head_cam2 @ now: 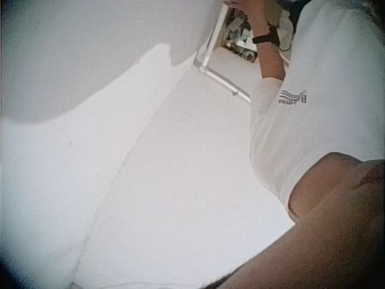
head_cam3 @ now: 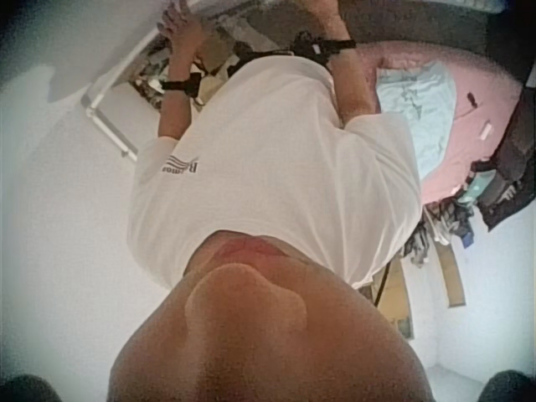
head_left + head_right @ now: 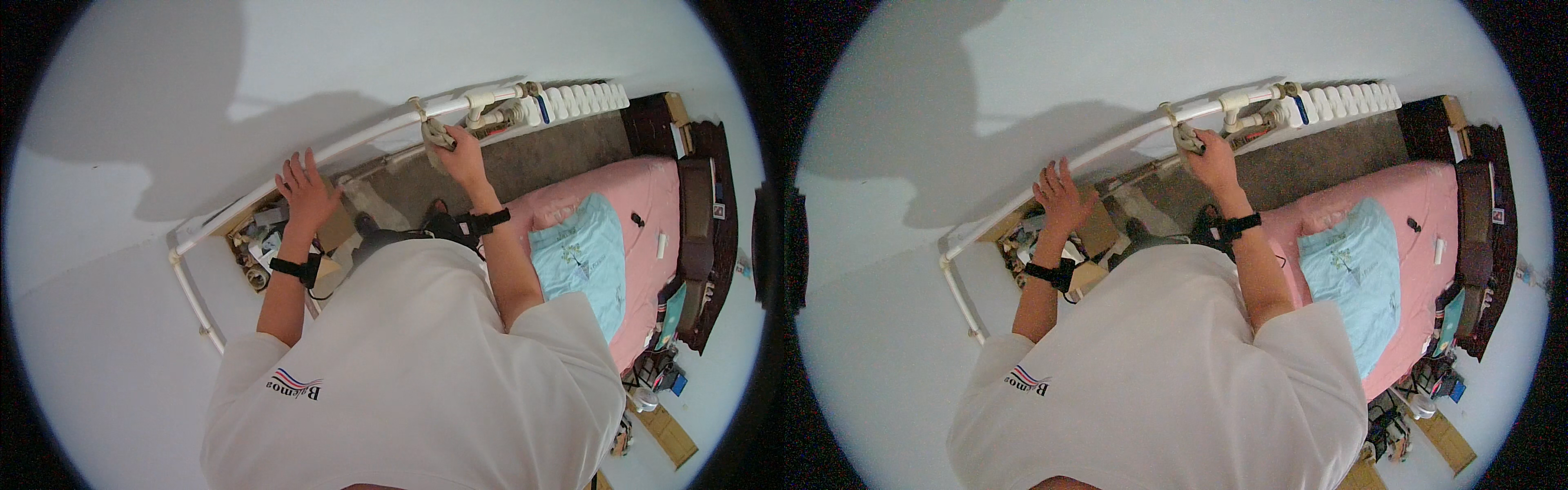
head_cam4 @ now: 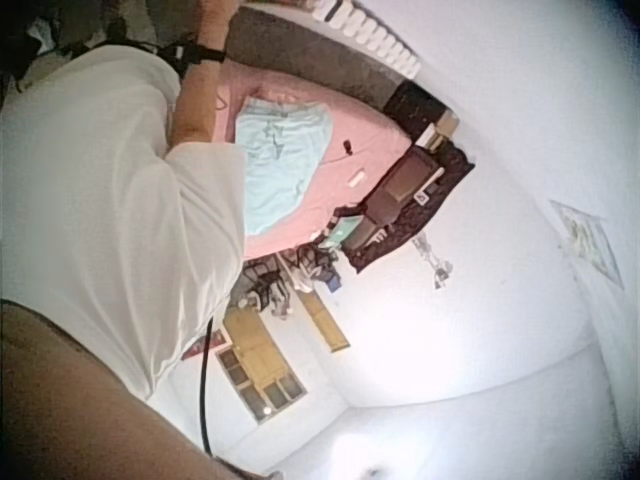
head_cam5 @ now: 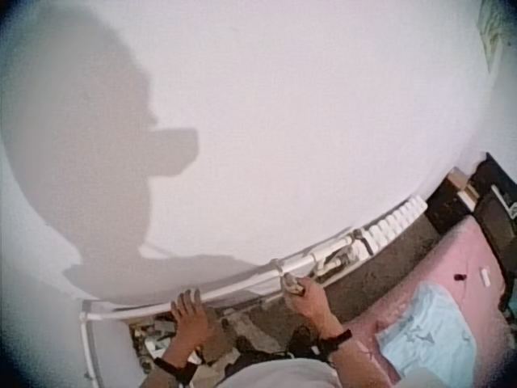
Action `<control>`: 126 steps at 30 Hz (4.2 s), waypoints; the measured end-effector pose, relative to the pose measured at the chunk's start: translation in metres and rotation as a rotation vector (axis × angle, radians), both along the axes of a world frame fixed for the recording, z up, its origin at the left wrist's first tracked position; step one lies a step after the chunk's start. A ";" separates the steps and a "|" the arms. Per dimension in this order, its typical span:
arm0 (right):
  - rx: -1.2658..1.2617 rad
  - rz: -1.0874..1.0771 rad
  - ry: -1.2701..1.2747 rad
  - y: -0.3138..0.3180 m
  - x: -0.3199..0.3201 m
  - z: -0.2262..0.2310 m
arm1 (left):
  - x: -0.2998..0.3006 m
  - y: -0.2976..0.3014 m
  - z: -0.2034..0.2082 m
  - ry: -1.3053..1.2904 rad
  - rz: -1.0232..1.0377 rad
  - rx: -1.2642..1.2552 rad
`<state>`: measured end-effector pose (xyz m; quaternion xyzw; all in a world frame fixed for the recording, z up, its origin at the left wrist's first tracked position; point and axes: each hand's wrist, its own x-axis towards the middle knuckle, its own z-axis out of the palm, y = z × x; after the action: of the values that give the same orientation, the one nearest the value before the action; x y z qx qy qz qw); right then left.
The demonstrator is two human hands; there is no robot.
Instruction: The person wipes the exterior surfaces and pipes of a wall-mounted radiator and the adjacent wall using a cloth.
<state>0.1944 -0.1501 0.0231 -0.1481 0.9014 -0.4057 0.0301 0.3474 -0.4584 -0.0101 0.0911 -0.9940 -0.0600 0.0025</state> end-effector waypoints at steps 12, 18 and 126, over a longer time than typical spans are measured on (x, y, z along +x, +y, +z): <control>-0.040 0.159 0.256 -0.025 0.019 0.041 | -0.003 0.000 0.004 -0.032 0.022 0.036; 0.015 0.087 0.304 -0.049 0.006 0.042 | -0.003 -0.001 0.002 -0.035 0.019 0.027; 0.327 0.377 0.085 -0.217 0.064 0.038 | 0.096 -0.070 0.046 0.323 0.329 0.458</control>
<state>0.2586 -0.3667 0.0607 -0.3236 0.9120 -0.2350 0.0910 0.4430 -0.5289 0.0355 0.2382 -0.9134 -0.2946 0.1492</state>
